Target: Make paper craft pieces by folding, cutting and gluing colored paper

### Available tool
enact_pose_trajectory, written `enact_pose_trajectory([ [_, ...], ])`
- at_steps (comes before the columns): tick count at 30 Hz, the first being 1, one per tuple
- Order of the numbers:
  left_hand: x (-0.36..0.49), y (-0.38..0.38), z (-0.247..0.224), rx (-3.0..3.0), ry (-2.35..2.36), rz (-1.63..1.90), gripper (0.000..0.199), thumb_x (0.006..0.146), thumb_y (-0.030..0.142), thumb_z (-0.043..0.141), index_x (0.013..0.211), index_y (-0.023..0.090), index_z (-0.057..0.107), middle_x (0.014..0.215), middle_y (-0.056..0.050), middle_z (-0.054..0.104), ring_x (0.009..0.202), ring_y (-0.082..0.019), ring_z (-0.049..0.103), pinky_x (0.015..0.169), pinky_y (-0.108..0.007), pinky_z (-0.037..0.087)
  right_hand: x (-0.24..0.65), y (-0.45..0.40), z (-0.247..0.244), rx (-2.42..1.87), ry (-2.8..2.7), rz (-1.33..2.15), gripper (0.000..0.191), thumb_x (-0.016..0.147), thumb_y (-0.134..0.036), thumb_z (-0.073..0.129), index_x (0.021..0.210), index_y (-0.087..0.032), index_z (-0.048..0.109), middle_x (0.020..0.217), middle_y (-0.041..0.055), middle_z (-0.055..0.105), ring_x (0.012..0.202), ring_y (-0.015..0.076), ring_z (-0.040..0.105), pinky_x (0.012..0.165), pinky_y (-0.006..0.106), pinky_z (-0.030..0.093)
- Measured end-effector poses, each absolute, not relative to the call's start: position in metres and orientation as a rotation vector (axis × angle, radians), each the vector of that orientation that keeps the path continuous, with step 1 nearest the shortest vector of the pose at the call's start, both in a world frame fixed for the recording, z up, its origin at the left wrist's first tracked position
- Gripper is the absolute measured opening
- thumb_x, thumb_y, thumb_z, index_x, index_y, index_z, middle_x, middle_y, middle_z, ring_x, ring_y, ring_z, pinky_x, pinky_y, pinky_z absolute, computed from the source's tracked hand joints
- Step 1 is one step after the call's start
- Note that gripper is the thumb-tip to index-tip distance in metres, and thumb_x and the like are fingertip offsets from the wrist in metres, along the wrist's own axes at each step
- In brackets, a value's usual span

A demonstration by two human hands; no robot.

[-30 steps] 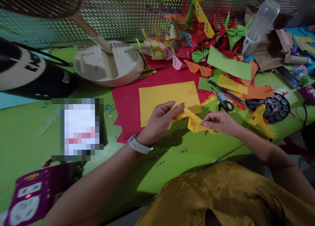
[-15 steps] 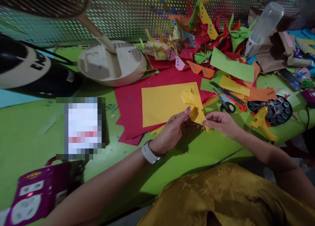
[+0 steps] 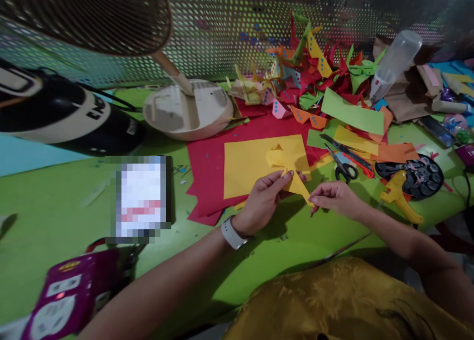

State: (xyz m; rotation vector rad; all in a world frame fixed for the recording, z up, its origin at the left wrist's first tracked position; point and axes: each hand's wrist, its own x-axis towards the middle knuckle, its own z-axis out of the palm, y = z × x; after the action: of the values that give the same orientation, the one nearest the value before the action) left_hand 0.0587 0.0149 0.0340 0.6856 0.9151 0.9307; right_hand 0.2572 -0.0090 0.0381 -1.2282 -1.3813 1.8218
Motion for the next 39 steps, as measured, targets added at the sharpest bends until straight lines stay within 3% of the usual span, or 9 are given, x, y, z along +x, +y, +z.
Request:
enact_pose_trajectory([
  [3, 0.056, 0.019, 0.035, 0.638, 0.923, 0.957, 0.035, 0.061, 0.045, 0.088, 0.076, 0.018, 0.073, 0.076, 0.000, 0.072, 0.068, -0.013, 0.064, 0.060, -0.022, 0.055, 0.265, -0.010, 0.040, -1.218, -1.528, 1.541, 0.011, 0.085, -0.028, 0.066, 0.083, -0.018, 0.070, 0.067, 0.0006, 0.071, 0.056, 0.0102, 0.062, 0.056, 0.024, 0.051],
  [7, 0.057, 0.014, 0.040, 0.622, 0.933, 0.856, 0.030, 0.067, 0.042, 0.087, 0.072, 0.017, 0.071, 0.061, 0.005, 0.064, 0.054, -0.009, 0.058, 0.057, -0.019, 0.053, 0.267, -0.009, 0.040, -1.052, -1.799, 0.858, 0.021, 0.087, -0.024, 0.067, 0.108, -0.025, 0.071, 0.103, 0.0055, 0.072, 0.097, 0.0181, 0.068, 0.087, 0.038, 0.057],
  [10, 0.060, 0.007, 0.043, 0.607, 0.881, 0.792, 0.027, 0.068, 0.039, 0.086, 0.072, 0.018, 0.071, 0.063, 0.004, 0.067, 0.053, -0.007, 0.058, 0.053, -0.017, 0.050, 0.265, -0.006, 0.036, -0.899, -2.004, 0.662, 0.023, 0.091, -0.023, 0.063, 0.110, -0.032, 0.073, 0.136, 0.0052, 0.058, 0.129, 0.0221, 0.053, 0.106, 0.044, 0.048],
  [12, 0.060, 0.005, 0.043, 0.598, 0.833, 0.763, 0.026, 0.069, 0.039, 0.086, 0.076, 0.018, 0.072, 0.072, 0.001, 0.072, 0.056, -0.008, 0.061, 0.054, -0.017, 0.050, 0.265, -0.004, 0.034, -0.836, -2.100, 0.636, 0.021, 0.093, -0.026, 0.060, 0.106, -0.035, 0.074, 0.144, 0.0019, 0.051, 0.136, 0.0224, 0.047, 0.110, 0.044, 0.045],
  [17, 0.060, 0.004, 0.037, 0.591, 0.751, 0.720, 0.025, 0.073, 0.038, 0.084, 0.083, 0.018, 0.074, 0.082, -0.002, 0.075, 0.065, -0.009, 0.066, 0.062, -0.018, 0.054, 0.267, -0.001, 0.030, -0.754, -2.142, 0.615, 0.016, 0.093, -0.034, 0.062, 0.101, -0.038, 0.076, 0.141, -0.0013, 0.054, 0.135, 0.0214, 0.048, 0.112, 0.043, 0.043],
  [21, 0.060, 0.003, 0.037, 0.570, 0.747, 0.748, 0.023, 0.072, 0.037, 0.085, 0.080, 0.018, 0.073, 0.077, 0.001, 0.071, 0.063, -0.007, 0.062, 0.061, -0.016, 0.053, 0.265, -0.001, 0.028, -0.765, -2.065, 0.655, 0.018, 0.092, -0.036, 0.063, 0.106, -0.035, 0.075, 0.141, 0.0024, 0.054, 0.134, 0.0213, 0.048, 0.106, 0.041, 0.049],
  [25, 0.062, 0.001, 0.039, 0.574, 0.757, 0.735, 0.025, 0.071, 0.038, 0.085, 0.079, 0.017, 0.074, 0.074, 0.000, 0.069, 0.066, -0.010, 0.063, 0.066, -0.019, 0.056, 0.264, -0.002, 0.028, -0.785, -2.017, 0.712, 0.011, 0.089, -0.038, 0.067, 0.092, -0.033, 0.076, 0.132, 0.0019, 0.062, 0.132, 0.0232, 0.050, 0.109, 0.045, 0.046],
  [33, 0.063, 0.000, 0.035, 0.519, 0.810, 0.783, 0.026, 0.061, 0.035, 0.091, 0.075, 0.020, 0.075, 0.077, 0.003, 0.071, 0.068, -0.010, 0.065, 0.068, -0.022, 0.058, 0.261, -0.006, 0.038, -1.098, -1.903, 0.933, 0.016, 0.091, -0.035, 0.064, 0.079, -0.025, 0.068, 0.123, 0.0057, 0.067, 0.129, 0.0254, 0.053, 0.108, 0.051, 0.043],
  [39, 0.063, 0.000, 0.034, 0.425, 0.860, 0.790, 0.030, 0.056, 0.034, 0.093, 0.075, 0.020, 0.076, 0.078, 0.002, 0.074, 0.068, -0.012, 0.066, 0.074, -0.030, 0.062, 0.260, -0.005, 0.040, -1.170, -1.841, 0.965, 0.016, 0.090, -0.032, 0.065, 0.076, -0.023, 0.065, 0.119, 0.0071, 0.068, 0.120, 0.0231, 0.058, 0.104, 0.047, 0.044],
])
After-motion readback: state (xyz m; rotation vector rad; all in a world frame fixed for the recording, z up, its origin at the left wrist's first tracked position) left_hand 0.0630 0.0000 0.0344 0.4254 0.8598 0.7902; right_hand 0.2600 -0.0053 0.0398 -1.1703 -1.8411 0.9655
